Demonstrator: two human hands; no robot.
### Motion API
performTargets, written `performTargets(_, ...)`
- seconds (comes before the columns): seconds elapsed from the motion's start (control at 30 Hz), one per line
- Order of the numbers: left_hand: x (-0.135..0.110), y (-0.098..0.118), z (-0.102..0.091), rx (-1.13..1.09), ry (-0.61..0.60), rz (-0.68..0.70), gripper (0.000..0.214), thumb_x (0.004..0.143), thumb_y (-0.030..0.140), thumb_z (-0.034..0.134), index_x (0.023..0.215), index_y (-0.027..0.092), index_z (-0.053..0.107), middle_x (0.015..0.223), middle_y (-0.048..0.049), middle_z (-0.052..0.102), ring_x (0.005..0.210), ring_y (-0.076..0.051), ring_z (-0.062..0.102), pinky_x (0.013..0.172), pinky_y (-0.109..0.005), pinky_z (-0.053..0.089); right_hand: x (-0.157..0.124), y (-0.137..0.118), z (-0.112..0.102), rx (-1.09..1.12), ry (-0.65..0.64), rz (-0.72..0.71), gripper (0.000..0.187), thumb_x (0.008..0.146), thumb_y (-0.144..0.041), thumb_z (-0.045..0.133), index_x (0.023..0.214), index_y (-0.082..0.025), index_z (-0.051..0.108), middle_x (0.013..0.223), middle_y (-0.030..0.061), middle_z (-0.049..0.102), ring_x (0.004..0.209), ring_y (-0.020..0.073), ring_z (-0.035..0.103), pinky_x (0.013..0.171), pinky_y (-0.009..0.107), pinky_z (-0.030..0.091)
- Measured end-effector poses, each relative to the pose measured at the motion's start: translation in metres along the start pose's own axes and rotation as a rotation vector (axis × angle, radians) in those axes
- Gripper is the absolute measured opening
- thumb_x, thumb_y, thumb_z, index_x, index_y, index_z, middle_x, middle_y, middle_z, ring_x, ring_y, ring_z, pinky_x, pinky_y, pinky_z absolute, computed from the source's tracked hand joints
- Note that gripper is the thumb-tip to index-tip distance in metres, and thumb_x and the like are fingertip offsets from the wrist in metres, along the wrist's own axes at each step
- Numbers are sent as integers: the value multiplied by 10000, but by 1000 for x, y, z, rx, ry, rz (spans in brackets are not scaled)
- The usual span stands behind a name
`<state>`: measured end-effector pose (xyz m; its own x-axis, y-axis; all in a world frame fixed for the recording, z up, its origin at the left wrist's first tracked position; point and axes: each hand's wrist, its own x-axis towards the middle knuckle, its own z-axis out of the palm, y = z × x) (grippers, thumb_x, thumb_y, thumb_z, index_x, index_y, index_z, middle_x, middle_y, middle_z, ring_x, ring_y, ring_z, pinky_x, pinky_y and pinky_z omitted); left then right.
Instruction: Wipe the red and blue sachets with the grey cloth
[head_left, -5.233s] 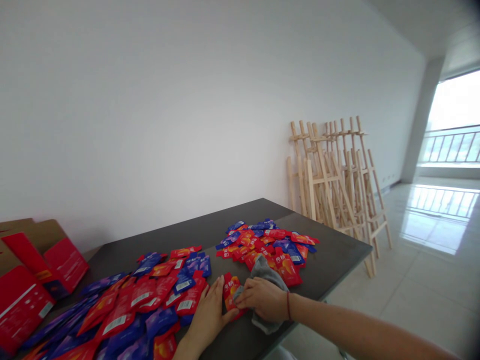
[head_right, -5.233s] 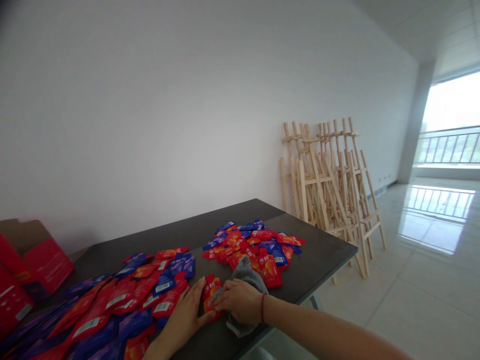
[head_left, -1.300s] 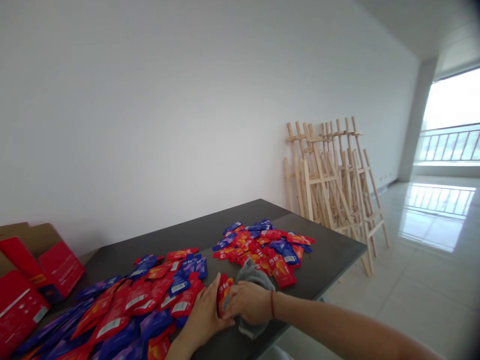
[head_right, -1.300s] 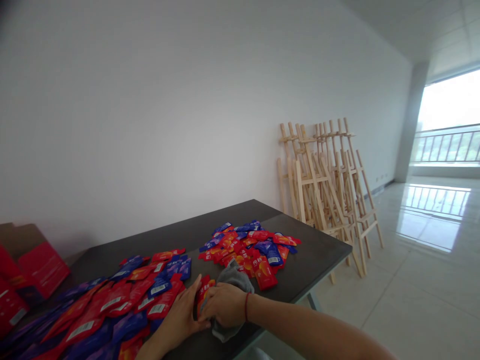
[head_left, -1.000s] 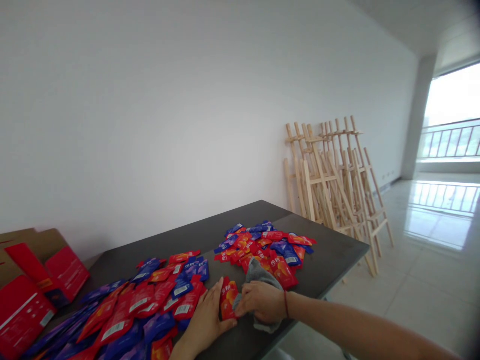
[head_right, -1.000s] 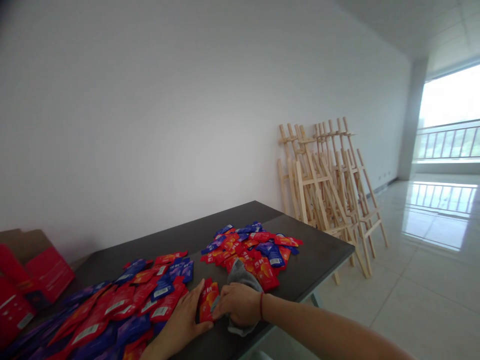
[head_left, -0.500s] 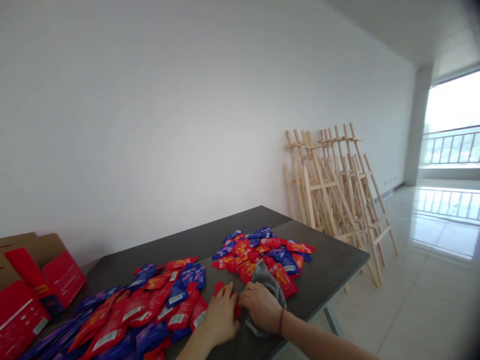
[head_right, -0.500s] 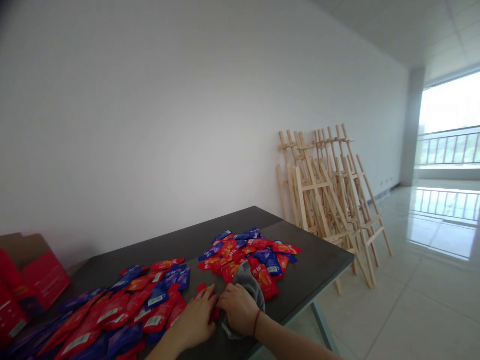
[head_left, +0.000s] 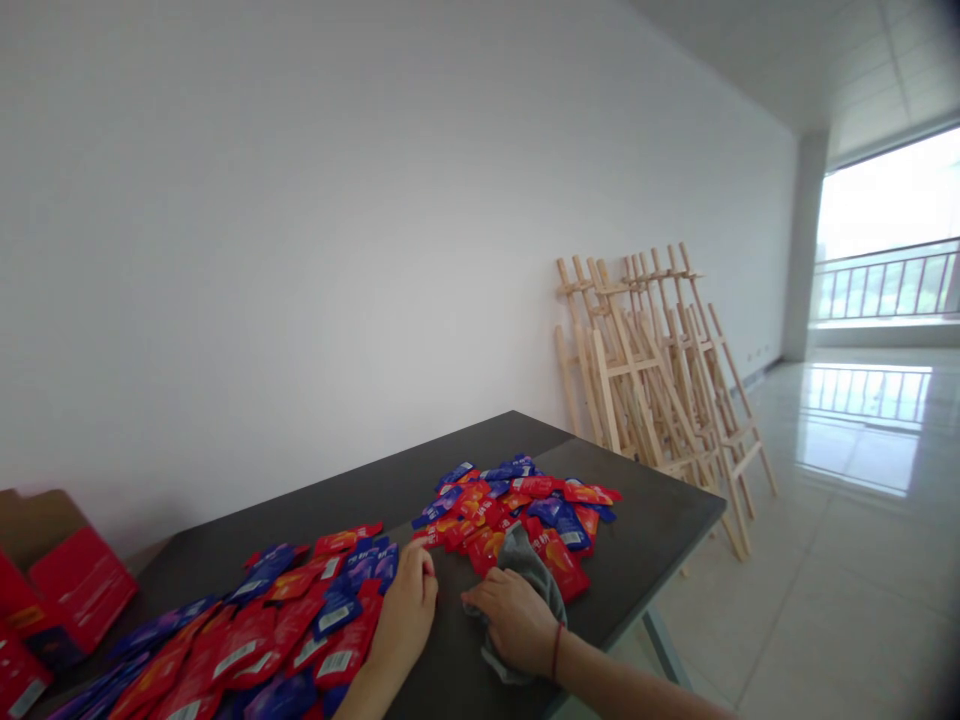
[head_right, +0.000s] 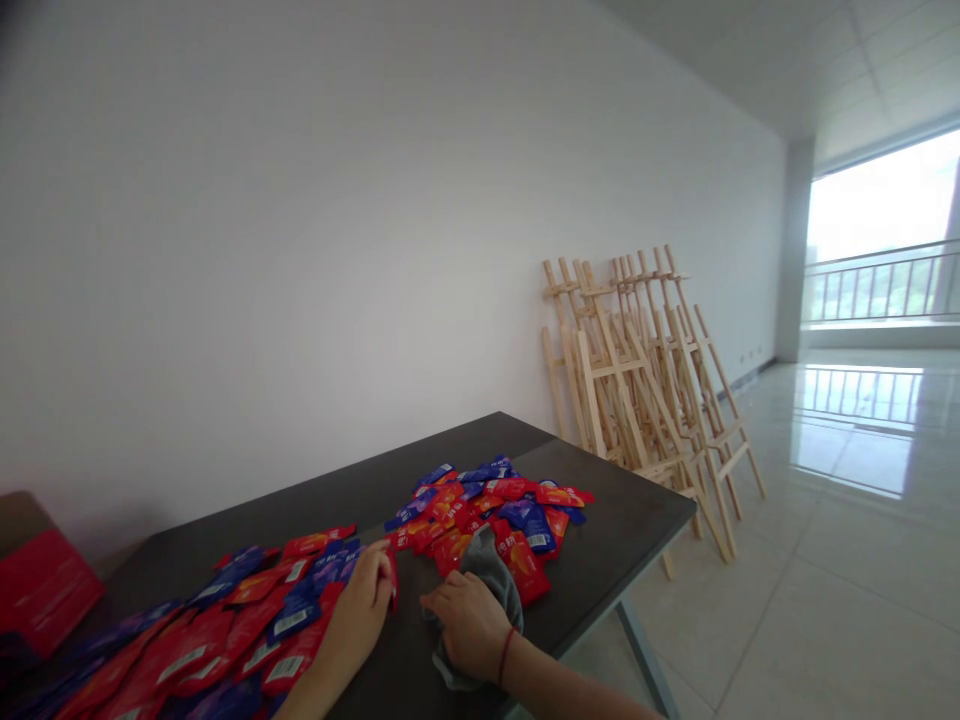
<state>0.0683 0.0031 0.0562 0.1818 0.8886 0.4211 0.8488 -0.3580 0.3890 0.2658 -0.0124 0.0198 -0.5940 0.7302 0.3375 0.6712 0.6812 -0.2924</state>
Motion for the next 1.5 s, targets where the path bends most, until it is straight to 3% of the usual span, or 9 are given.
performTargets(0.13,-9,-11,9,-97,124,-50,145,822,150,308,774,260,389,1147,-80,565,1265,-233,478,1042,-453,412,0,-1,-1,10,-6,14,460,782,-126,503,1224,-204,602,1196,52,650,1084,236,514,953,375,350)
performTargets(0.3,-50,-6,20,-103,31,-11,171,776,141,403,891,245,474,1029,-52,604,973,-207,631,875,-394,520,-2,2,3,2,18,-4,449,773,-121,500,1201,-198,614,1180,60,656,1073,242,521,935,375,368)
performTargets(0.43,-73,-6,14,26,-55,104,153,809,172,478,932,229,550,956,-52,654,896,-217,653,820,-379,540,2,5,0,33,26,-26,470,740,-98,493,1185,-181,619,1173,73,655,1066,248,530,939,378,379)
performTargets(0.6,-78,-15,8,190,-37,346,231,823,135,518,994,243,630,994,-49,716,919,-234,684,816,-388,572,19,-4,-6,89,47,-141,560,706,-92,501,1263,-115,548,1232,107,612,1125,240,511,1034,359,341)
performTargets(0.77,-77,-13,17,151,-85,510,352,819,55,461,1069,222,645,1073,-52,733,976,-186,696,857,-293,576,32,-8,15,-11,-95,-302,557,710,-137,569,1266,-112,533,1284,111,581,1129,267,495,991,380,390)
performTargets(0.9,-78,-8,21,123,-135,432,398,787,18,437,1023,228,678,1053,-43,744,970,-181,702,863,-287,574,51,-6,26,-121,-120,-243,442,787,-162,564,1229,-160,569,1217,85,620,1051,268,516,860,393,461)
performTargets(1.13,-79,-7,19,58,-137,382,400,813,33,426,1062,234,666,1105,-52,733,1015,-187,690,892,-313,563,101,-13,31,-335,-162,-106,240,825,-221,598,1032,-111,650,1083,154,629,1009,314,534,757,424,489)
performTargets(1.33,-74,-13,16,128,-48,175,158,834,106,515,920,204,603,923,-61,708,882,-220,696,785,-378,590,73,-9,28,-265,-182,-298,344,831,-314,614,1137,-157,624,1147,111,610,1009,281,518,797,404,452)
performTargets(1.5,-73,-17,19,139,21,222,109,825,227,604,917,227,546,898,-22,683,948,-244,682,1011,-545,469,46,-6,22,-187,-166,-344,392,828,-348,608,1179,-175,602,1211,97,588,1038,279,491,845,413,409)
